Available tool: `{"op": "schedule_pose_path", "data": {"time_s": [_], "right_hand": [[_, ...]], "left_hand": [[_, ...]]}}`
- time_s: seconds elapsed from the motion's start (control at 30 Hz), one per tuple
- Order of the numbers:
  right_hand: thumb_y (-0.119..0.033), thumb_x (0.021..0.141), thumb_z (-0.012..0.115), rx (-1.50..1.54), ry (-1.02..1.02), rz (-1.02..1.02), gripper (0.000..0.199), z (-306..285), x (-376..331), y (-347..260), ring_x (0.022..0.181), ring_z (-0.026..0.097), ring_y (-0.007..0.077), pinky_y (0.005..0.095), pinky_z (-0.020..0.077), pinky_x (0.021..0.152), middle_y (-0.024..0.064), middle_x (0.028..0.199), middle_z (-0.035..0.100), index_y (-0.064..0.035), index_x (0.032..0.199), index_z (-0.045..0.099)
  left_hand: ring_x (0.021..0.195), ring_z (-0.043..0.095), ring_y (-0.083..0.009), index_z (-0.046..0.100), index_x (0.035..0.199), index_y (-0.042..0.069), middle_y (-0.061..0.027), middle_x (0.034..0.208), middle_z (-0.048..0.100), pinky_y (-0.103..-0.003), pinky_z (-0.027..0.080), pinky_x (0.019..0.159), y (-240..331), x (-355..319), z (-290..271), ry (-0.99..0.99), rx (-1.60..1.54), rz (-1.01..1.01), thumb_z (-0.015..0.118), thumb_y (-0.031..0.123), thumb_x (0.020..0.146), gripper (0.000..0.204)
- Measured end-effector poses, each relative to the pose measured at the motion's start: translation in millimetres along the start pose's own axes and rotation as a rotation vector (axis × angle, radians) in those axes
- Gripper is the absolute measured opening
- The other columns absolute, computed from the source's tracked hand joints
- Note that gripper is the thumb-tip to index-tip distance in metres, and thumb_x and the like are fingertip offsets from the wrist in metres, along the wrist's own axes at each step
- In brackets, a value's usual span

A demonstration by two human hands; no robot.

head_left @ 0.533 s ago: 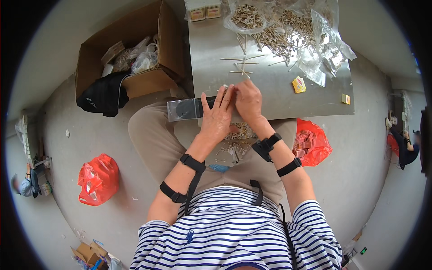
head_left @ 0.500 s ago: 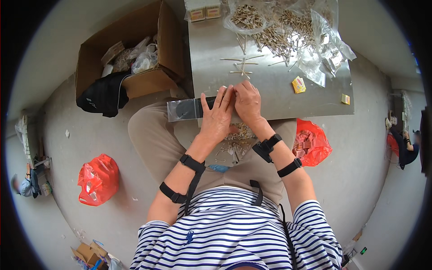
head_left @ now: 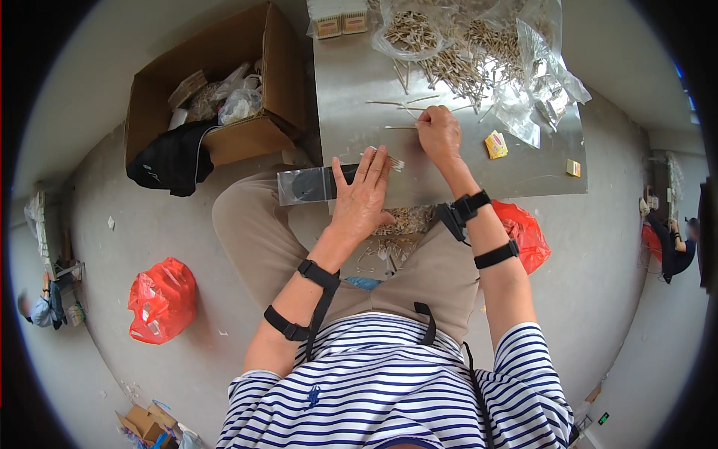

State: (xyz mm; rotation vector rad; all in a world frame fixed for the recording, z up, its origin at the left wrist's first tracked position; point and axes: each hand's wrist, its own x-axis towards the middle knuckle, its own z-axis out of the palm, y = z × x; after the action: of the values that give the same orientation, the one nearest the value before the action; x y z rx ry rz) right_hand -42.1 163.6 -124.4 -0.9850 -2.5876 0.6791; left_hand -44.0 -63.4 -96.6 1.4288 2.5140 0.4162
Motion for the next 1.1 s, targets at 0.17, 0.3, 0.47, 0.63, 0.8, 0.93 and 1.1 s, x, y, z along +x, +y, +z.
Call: {"op": "schedule_pose_path", "data": {"time_s": [0.17,0.3,0.47,0.63,0.8,0.93,1.1], "right_hand": [[-0.013,0.081,0.069,0.152,-0.236,-0.183,0.005,-7.9,-31.9,1.3,0.088,0.066,0.0361,0.0472,0.0529,0.080,0.0127,0.092,0.067,-0.0096,0.083,0.072],[-0.013,0.082,0.070,0.156,-0.176,-0.157,0.006,-4.6,-41.7,-4.7,0.087,0.066,0.0359,0.0472,0.0529,0.079,0.0122,0.092,0.067,-0.0120,0.085,0.074],[-0.012,0.082,0.071,0.098,-0.018,-0.088,0.005,2.5,-43.8,-8.6,0.083,0.066,0.0374,0.0477,0.0531,0.075,0.0117,0.090,0.064,-0.0116,0.087,0.069],[-0.008,0.083,0.068,0.134,0.077,-0.215,0.005,18.1,-62.2,-20.3,0.081,0.065,0.0365,0.0464,0.0523,0.073,0.0117,0.089,0.063,-0.0087,0.088,0.068],[-0.007,0.083,0.066,0.088,-0.010,-0.443,0.025,4.3,-93.9,-21.6,0.103,0.060,0.0339,0.0473,0.0487,0.087,0.0113,0.106,0.062,-0.0062,0.107,0.069],[-0.026,0.086,0.067,-0.146,-0.177,-0.571,0.061,-16.6,-111.2,-9.5,0.135,0.041,0.0335,0.0546,0.0301,0.115,0.0136,0.142,0.047,-0.0007,0.140,0.051],[-0.056,0.090,0.062,-0.169,-0.300,-0.671,0.092,-22.7,-114.0,9.7,0.153,0.023,0.0339,0.0546,0.0132,0.126,0.0147,0.164,0.028,0.0037,0.155,0.034]], "left_hand": [[0.154,0.024,-0.0246,0.040,0.154,0.004,-0.0061,0.167,0.025,-0.076,0.016,0.116,-0.3,0.0,1.2,0.002,0.006,-0.005,0.094,0.040,0.054,0.119],[0.154,0.023,-0.0248,0.040,0.154,0.004,-0.0062,0.167,0.025,-0.076,0.016,0.116,0.8,1.3,0.0,-0.006,0.014,0.000,0.094,0.039,0.055,0.118],[0.154,0.024,-0.0254,0.041,0.153,0.004,-0.0064,0.167,0.025,-0.076,0.017,0.115,1.1,0.8,1.1,-0.002,0.019,0.001,0.094,0.039,0.055,0.117],[0.155,0.023,-0.0255,0.039,0.155,0.005,-0.0062,0.167,0.025,-0.077,0.019,0.114,-0.1,1.4,3.6,-0.008,0.054,0.012,0.093,0.040,0.055,0.119],[0.155,0.021,-0.0247,0.036,0.157,0.006,-0.0052,0.168,0.024,-0.076,0.019,0.114,-0.4,-1.2,5.8,-0.002,0.040,-0.003,0.093,0.040,0.055,0.121],[0.156,0.019,-0.0235,0.032,0.159,0.006,-0.0040,0.169,0.021,-0.075,0.018,0.115,-1.5,-3.5,5.5,-0.021,0.034,-0.014,0.093,0.037,0.055,0.124],[0.157,0.018,-0.0233,0.030,0.159,0.005,-0.0056,0.170,0.019,-0.075,0.014,0.116,-3.5,-5.3,11.1,0.013,0.068,0.011,0.093,0.034,0.055,0.125]]}}
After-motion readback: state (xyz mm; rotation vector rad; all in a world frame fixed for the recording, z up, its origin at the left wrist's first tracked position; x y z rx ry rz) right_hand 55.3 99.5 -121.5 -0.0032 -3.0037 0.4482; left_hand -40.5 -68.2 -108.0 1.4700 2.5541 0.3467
